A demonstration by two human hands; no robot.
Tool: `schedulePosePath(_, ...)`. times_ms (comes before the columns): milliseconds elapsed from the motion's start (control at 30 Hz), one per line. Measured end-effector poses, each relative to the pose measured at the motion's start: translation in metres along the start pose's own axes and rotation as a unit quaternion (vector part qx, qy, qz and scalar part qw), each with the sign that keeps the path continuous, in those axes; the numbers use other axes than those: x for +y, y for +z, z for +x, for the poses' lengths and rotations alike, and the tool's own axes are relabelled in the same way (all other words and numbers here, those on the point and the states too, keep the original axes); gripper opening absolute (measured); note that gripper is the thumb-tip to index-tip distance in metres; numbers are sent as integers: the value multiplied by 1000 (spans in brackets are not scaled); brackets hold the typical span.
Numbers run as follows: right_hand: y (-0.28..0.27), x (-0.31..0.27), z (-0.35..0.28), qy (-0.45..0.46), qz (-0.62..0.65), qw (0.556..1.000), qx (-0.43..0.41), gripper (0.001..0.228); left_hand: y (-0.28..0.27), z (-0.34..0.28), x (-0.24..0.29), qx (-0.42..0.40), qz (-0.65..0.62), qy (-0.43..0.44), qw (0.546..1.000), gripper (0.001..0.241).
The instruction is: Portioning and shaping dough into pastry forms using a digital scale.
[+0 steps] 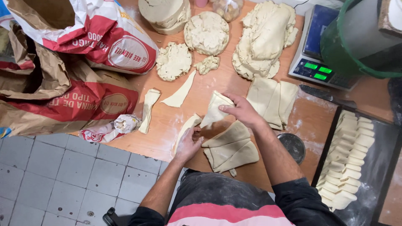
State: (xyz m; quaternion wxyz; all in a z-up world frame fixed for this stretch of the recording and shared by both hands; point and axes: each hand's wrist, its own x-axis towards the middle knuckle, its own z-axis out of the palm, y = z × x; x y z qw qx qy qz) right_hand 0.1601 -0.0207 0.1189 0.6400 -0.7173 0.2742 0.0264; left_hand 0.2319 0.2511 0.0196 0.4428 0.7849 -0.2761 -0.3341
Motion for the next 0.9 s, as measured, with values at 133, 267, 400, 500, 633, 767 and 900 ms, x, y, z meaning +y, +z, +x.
schedulePosePath(133,-7,11,4,9,109,993,-52,65,-7,-2,6,0,-5,-13,1000,38)
schedulePosePath(267,-3,47,13,43,-44,996,59,52,-13,0,5,-3,26,-38,999,37)
schedulePosePath(400,-1,106,29,-38,-374,912,166,39,-11,4,0,6,34,-9,999,34)
schedulePosePath(500,15,98,26,-30,-344,925,157,47,-6,-2,2,-17,73,-42,996,31)
schedulePosePath(633,21,87,34,-31,-384,907,171,53,1,-6,10,-47,92,-57,993,30)
schedulePosePath(767,19,76,40,46,-396,898,183,54,4,-8,11,-54,105,-28,993,30)
schedulePosePath(900,16,82,42,53,-400,897,180,45,7,-10,7,-65,113,12,991,30)
